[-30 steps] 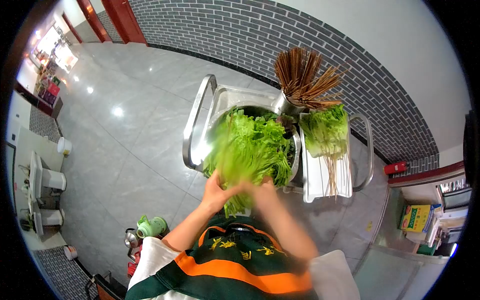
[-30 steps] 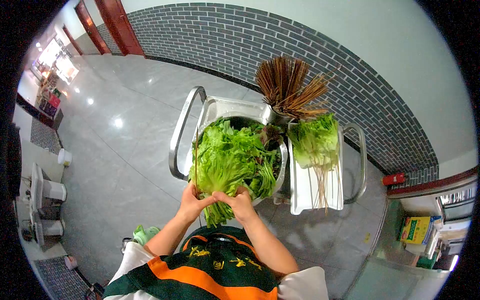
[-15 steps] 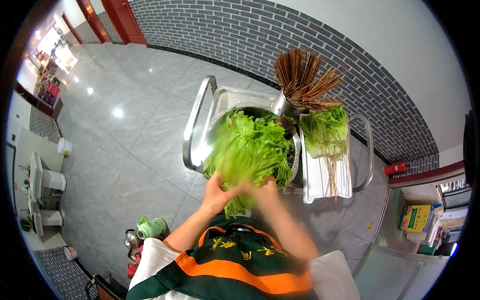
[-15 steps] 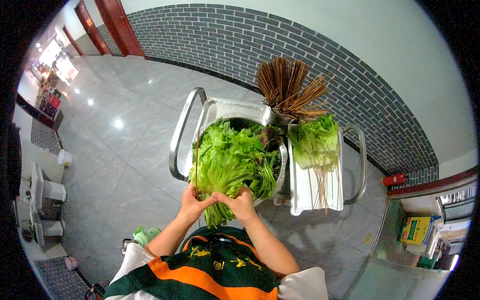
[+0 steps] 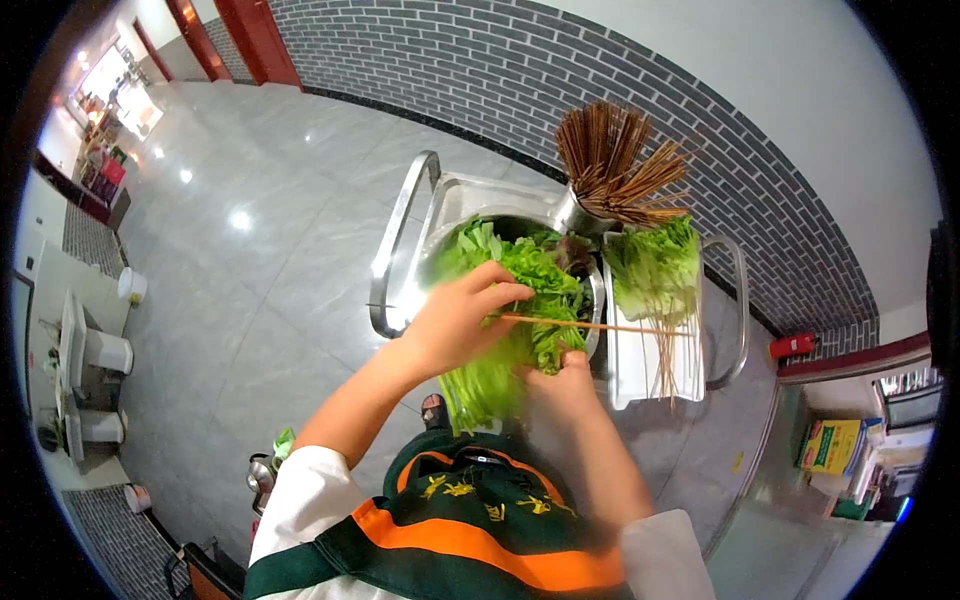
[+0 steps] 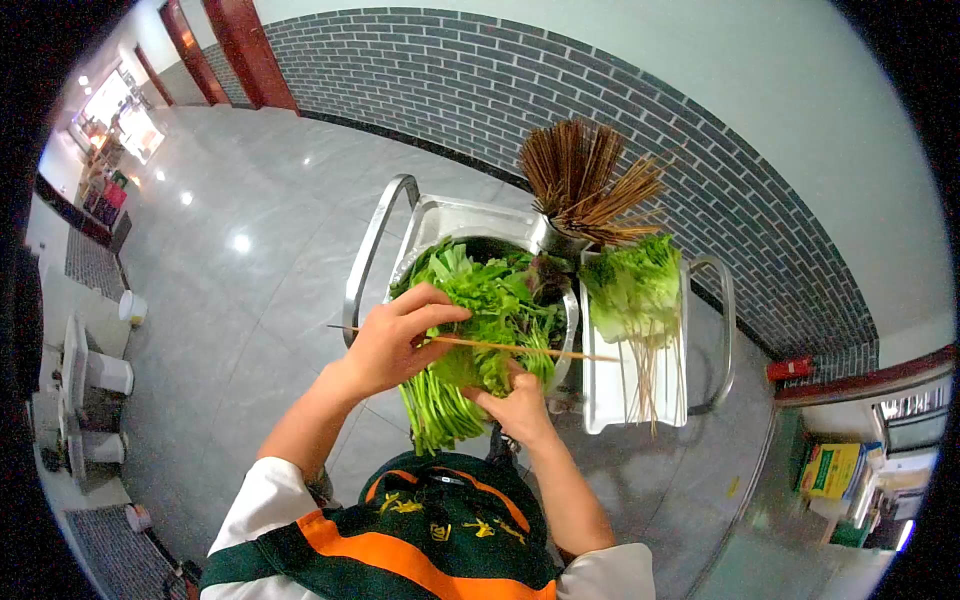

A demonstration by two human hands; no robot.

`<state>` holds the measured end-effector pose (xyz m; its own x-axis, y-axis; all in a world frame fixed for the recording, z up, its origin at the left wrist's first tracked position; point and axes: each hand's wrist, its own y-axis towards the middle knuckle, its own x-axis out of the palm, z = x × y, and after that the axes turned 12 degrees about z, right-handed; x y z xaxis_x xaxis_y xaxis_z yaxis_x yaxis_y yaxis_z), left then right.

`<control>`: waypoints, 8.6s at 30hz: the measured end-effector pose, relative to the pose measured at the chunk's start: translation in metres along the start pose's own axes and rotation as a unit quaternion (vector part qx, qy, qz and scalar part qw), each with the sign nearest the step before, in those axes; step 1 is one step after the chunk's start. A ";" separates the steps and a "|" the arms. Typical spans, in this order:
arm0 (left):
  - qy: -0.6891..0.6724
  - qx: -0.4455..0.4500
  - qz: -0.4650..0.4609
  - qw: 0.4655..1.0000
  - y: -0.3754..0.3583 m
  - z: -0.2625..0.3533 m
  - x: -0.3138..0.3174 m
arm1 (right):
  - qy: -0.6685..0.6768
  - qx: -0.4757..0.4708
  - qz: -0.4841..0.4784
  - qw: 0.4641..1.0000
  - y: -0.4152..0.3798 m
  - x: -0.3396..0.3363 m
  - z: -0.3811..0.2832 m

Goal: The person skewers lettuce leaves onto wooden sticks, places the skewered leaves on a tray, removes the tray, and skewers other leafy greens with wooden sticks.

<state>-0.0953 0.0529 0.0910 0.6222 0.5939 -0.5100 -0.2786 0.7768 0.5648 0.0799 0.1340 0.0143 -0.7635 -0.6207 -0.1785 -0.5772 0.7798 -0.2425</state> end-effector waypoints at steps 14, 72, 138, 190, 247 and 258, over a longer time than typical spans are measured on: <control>-0.013 -0.013 -0.089 0.996 0.019 0.017 0.020 | -0.076 -0.003 0.034 0.996 -0.003 -0.030 0.010; 0.236 -0.124 0.024 0.964 -0.049 -0.002 0.067 | 0.478 0.008 0.172 0.861 0.100 -0.063 0.018; 0.130 -0.139 0.116 0.975 -0.055 -0.003 0.086 | 0.502 0.009 0.156 0.851 0.086 -0.040 -0.031; -0.534 -0.551 0.036 0.640 0.066 0.112 0.358 | -0.097 -0.118 0.438 0.886 0.054 -0.308 0.073; 0.176 -0.514 0.035 0.839 -0.049 -0.047 0.393 | -0.431 -0.104 0.346 0.827 0.126 -0.328 0.224; 0.147 -0.445 0.036 0.883 -0.042 -0.027 0.379 | -0.382 -0.122 0.402 0.823 0.094 -0.338 0.185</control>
<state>0.1324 0.2514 -0.1432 0.3986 0.5754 -0.7142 -0.8555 0.5139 -0.0635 0.3375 0.4023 -0.1241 -0.5751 0.3076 -0.7580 -0.0863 0.8987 0.4301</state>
